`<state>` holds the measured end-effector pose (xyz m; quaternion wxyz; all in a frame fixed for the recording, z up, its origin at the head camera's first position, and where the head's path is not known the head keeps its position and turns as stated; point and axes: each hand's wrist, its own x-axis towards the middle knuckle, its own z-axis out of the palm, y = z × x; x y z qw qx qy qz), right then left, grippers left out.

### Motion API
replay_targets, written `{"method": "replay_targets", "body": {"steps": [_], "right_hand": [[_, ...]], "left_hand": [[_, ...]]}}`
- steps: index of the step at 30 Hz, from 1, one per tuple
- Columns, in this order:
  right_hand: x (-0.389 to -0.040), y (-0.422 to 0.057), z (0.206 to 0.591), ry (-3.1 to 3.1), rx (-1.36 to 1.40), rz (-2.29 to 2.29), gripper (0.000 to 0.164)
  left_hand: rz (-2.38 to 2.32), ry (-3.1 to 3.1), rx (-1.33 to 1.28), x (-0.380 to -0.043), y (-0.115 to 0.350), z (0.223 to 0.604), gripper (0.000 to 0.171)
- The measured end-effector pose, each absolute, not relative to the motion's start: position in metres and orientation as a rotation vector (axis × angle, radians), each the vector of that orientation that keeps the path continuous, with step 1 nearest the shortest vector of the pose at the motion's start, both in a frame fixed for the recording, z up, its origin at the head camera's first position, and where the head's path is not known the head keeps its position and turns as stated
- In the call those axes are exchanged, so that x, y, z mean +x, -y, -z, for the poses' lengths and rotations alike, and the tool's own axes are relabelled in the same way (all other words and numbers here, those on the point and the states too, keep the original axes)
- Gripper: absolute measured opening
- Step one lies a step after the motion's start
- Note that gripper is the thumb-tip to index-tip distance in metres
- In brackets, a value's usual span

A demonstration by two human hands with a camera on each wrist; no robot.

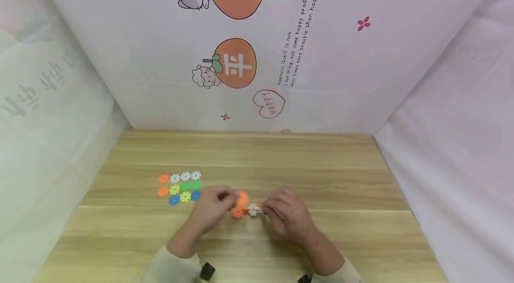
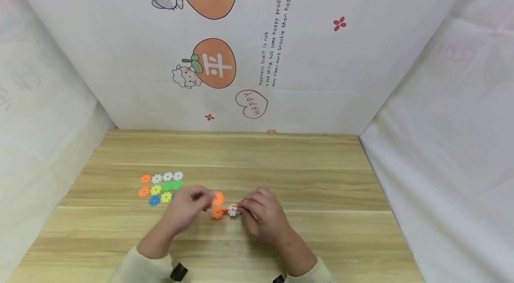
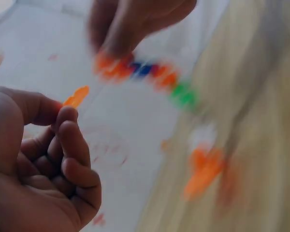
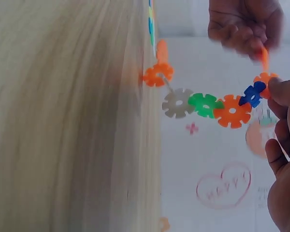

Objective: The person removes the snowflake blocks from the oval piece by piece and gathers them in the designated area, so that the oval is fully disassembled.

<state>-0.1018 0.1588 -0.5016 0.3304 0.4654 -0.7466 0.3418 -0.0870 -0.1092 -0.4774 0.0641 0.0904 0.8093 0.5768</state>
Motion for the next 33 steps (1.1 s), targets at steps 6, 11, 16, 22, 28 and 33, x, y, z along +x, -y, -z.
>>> {"method": "replay_targets", "body": {"steps": [6,11,16,22,28,33], "right_hand": [[-0.105,-0.176,0.505,1.966,1.161,-0.903,0.007],[-0.107,-0.176,0.505,1.930,1.177,-0.919,0.004],[-0.107,-0.173,0.504,1.915,1.165,-0.956,0.004],[-0.106,-0.172,0.503,1.940,1.159,-0.963,0.006],[-0.104,-0.171,0.502,1.973,1.145,-0.968,0.012],[-0.104,-0.171,0.503,1.972,1.140,-0.978,0.009]], "left_hand": [[-1.804,-2.526,0.237,-0.094,0.145,0.467,0.021],[-1.806,-2.528,0.175,-0.092,0.157,0.470,0.024],[-1.782,-2.560,0.150,-0.089,0.168,0.478,0.024],[-1.727,-2.609,0.071,-0.087,0.182,0.488,0.021],[-1.721,-2.646,0.039,-0.085,0.194,0.491,0.022],[-1.662,-2.682,-0.038,-0.081,0.206,0.492,0.026]]}}
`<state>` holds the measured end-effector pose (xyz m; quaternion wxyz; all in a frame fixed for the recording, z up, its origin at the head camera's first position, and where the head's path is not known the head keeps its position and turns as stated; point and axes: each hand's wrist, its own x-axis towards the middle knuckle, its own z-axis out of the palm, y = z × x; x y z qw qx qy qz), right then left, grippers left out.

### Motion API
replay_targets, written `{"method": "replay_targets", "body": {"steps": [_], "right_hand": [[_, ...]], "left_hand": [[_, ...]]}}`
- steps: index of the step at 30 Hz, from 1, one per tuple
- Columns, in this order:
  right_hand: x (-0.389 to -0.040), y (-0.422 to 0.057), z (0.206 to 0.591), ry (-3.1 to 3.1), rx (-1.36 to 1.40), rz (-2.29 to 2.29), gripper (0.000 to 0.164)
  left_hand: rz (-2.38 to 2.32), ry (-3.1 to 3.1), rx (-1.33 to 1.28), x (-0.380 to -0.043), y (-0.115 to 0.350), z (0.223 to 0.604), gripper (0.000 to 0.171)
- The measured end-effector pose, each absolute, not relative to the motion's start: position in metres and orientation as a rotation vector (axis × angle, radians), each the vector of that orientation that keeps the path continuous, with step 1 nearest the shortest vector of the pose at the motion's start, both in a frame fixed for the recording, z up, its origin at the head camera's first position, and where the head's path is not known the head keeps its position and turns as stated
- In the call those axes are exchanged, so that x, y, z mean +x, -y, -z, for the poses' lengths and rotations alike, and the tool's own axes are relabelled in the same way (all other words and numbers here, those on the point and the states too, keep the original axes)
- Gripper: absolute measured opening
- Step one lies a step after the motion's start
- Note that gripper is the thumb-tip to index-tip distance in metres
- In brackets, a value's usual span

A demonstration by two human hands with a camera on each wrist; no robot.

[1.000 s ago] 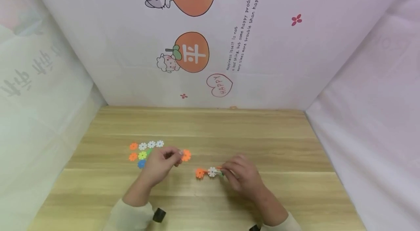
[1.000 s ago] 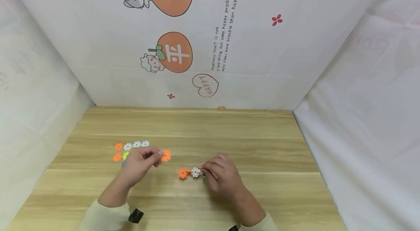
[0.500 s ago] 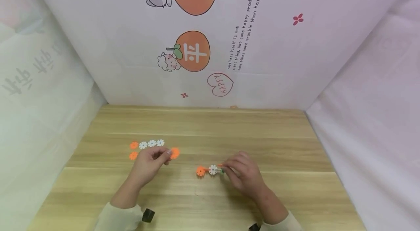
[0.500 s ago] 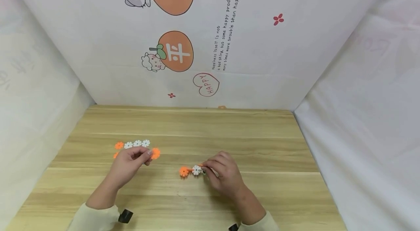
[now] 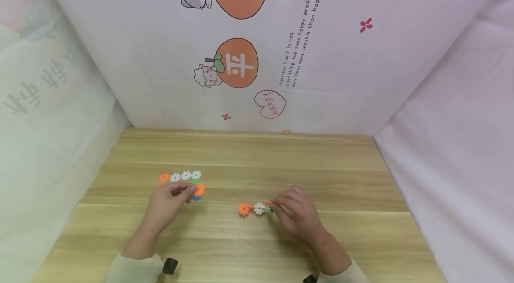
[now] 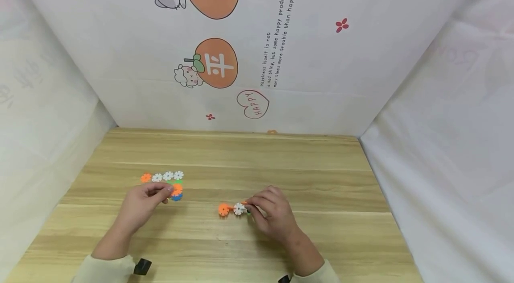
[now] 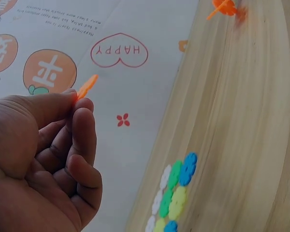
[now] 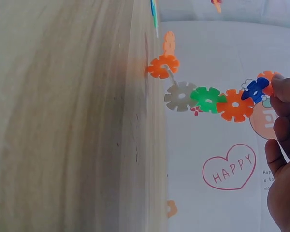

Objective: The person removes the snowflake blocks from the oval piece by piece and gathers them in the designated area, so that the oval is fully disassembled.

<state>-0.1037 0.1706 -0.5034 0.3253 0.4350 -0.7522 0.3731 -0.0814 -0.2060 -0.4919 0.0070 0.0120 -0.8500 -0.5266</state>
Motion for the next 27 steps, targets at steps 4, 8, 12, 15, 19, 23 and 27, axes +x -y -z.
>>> {"method": "replay_targets", "body": {"steps": [4,8,12,15,19,23,27], "right_hand": [[-0.103,-0.171,0.504,1.970,1.138,-0.991,0.006],[-0.103,-0.172,0.504,1.980,1.131,-0.994,0.009],[-0.102,-0.173,0.504,1.987,1.127,-0.995,0.011],[-0.102,-0.173,0.504,1.986,1.127,-0.998,0.011],[-0.101,-0.173,0.503,1.988,1.122,-1.001,0.011],[-0.101,-0.173,0.503,1.999,1.110,-1.003,0.011],[-0.101,-0.173,0.503,1.997,1.104,-1.009,0.010]], "left_hand": [[1.579,2.682,0.119,-0.078,0.216,0.491,0.031],[1.549,2.701,0.177,-0.075,0.224,0.490,0.036],[1.544,2.715,0.226,-0.074,0.232,0.489,0.043],[1.549,2.721,0.266,-0.072,0.237,0.490,0.047],[1.529,2.740,0.303,-0.071,0.245,0.493,0.049],[1.517,2.742,0.333,-0.070,0.252,0.496,0.049],[1.477,2.764,0.363,-0.069,0.258,0.498,0.051]]}}
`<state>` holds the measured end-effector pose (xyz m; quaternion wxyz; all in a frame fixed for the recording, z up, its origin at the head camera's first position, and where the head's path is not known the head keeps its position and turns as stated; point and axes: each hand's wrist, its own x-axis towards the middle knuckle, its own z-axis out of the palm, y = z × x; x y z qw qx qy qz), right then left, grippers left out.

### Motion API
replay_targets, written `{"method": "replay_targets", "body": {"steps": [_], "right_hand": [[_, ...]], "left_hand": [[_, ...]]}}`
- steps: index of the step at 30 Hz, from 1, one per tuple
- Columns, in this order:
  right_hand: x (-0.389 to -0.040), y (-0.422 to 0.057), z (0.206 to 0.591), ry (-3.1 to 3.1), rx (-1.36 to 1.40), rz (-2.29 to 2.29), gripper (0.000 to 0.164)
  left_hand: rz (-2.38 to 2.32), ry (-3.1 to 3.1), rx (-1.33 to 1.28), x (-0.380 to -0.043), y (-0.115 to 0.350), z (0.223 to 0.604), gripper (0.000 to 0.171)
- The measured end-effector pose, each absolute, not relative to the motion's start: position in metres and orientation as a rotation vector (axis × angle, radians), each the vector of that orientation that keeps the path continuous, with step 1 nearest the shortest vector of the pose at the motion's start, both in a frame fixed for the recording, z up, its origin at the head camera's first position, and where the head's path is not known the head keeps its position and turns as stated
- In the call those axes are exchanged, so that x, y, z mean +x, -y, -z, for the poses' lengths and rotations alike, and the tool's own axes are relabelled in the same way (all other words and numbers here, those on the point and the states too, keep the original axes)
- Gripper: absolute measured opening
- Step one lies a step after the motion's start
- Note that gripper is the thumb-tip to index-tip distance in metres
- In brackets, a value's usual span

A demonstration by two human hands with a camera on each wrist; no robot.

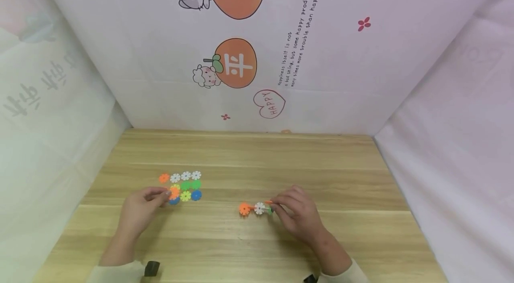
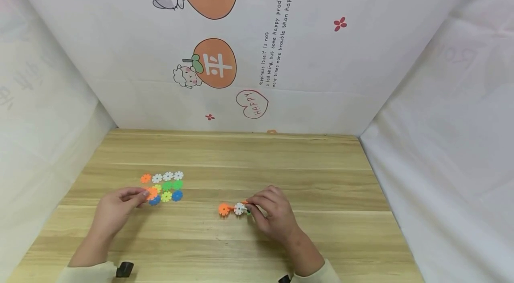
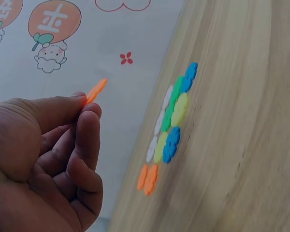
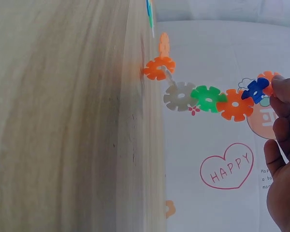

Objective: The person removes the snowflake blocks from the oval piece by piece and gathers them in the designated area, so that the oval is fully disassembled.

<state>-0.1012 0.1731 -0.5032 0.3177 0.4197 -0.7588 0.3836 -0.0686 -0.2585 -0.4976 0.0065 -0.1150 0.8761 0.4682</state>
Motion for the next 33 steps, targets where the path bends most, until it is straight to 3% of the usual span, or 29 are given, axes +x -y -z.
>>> {"method": "replay_targets", "body": {"steps": [9,25,33], "right_hand": [[-0.102,-0.172,0.504,1.974,1.119,-1.033,0.016],[-0.102,-0.172,0.502,2.020,1.104,-1.024,0.008],[-0.102,-0.172,0.502,2.020,1.101,-1.033,0.010]], "left_hand": [[-1.347,-2.755,-0.426,-0.065,0.277,0.505,0.053],[-1.228,-2.736,-0.486,-0.067,0.291,0.521,0.039],[-1.199,-2.715,-0.498,-0.068,0.295,0.525,0.041]]}}
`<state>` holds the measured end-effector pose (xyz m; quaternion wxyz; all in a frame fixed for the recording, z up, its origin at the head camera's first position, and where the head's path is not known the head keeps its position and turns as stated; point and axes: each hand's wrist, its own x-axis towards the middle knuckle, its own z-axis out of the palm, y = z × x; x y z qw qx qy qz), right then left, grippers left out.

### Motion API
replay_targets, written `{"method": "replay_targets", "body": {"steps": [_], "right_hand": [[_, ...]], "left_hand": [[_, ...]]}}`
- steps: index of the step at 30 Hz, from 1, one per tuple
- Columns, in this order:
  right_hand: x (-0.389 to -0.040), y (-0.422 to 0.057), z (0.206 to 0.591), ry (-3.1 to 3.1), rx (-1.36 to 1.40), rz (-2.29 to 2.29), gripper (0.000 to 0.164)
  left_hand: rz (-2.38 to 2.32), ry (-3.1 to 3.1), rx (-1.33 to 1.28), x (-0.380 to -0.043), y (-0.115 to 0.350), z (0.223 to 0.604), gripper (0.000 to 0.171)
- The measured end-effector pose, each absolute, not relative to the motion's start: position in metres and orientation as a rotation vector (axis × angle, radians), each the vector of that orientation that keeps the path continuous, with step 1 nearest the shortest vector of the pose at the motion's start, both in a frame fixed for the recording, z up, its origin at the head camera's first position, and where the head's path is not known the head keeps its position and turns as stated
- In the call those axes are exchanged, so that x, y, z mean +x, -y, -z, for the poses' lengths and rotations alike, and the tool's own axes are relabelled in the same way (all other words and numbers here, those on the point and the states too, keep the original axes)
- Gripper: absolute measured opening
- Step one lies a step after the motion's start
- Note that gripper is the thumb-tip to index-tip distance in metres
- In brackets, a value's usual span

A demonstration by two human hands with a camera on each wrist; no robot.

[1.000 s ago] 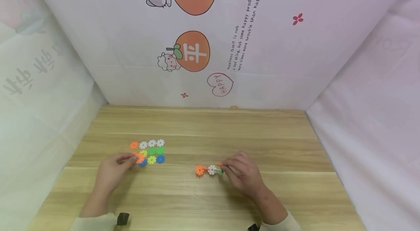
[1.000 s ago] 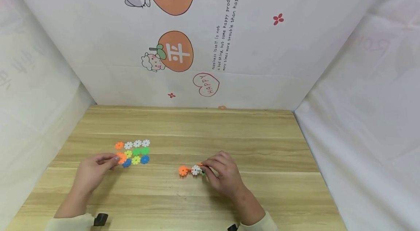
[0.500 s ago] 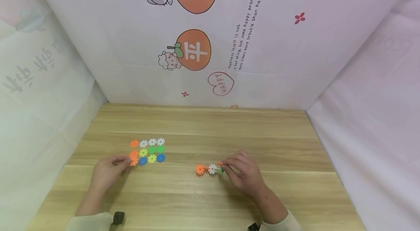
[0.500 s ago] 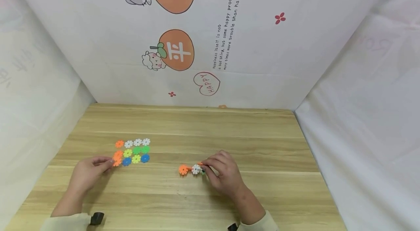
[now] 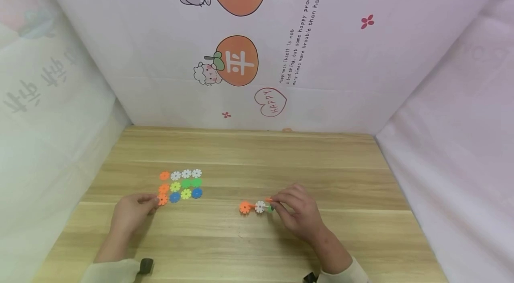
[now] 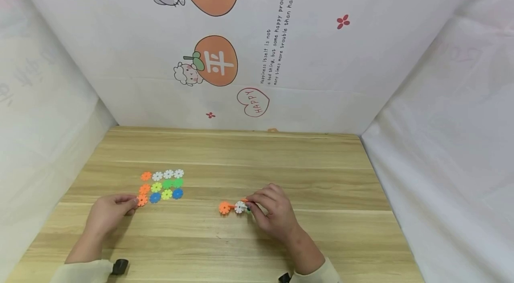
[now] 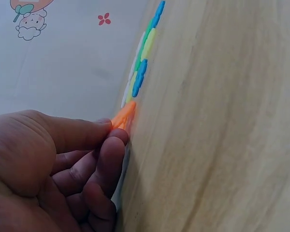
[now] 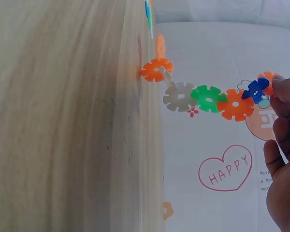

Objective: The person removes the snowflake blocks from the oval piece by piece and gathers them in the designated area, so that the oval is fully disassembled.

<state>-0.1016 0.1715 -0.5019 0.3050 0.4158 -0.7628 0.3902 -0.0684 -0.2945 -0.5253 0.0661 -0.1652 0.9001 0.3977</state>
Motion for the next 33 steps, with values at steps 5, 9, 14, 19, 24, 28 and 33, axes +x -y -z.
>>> {"method": "replay_targets", "body": {"steps": [5,9,14,19,24,28,33], "right_hand": [[-0.101,-0.171,0.501,2.013,1.109,-1.042,0.018],[-0.101,-0.171,0.501,2.014,1.112,-1.041,0.015],[-0.100,-0.171,0.501,2.009,1.119,-1.033,0.017],[-0.100,-0.171,0.500,2.019,1.114,-1.034,0.022],[-0.100,-0.170,0.499,2.006,1.115,-1.040,0.018],[-0.099,-0.170,0.500,1.991,1.125,-1.042,0.017],[-0.099,-0.169,0.500,1.986,1.126,-1.037,0.014]], "left_hand": [[-1.180,-2.719,-0.503,-0.069,0.296,0.525,0.040],[-1.171,-2.713,-0.504,-0.069,0.297,0.525,0.043],[-1.163,-2.711,-0.504,-0.069,0.298,0.525,0.047],[-1.188,-2.717,-0.499,-0.068,0.296,0.524,0.051],[-1.230,-2.753,-0.498,-0.068,0.291,0.521,0.054],[-1.263,-2.782,-0.469,-0.067,0.284,0.521,0.051],[-1.314,-2.836,-0.400,-0.068,0.274,0.518,0.050]]}}
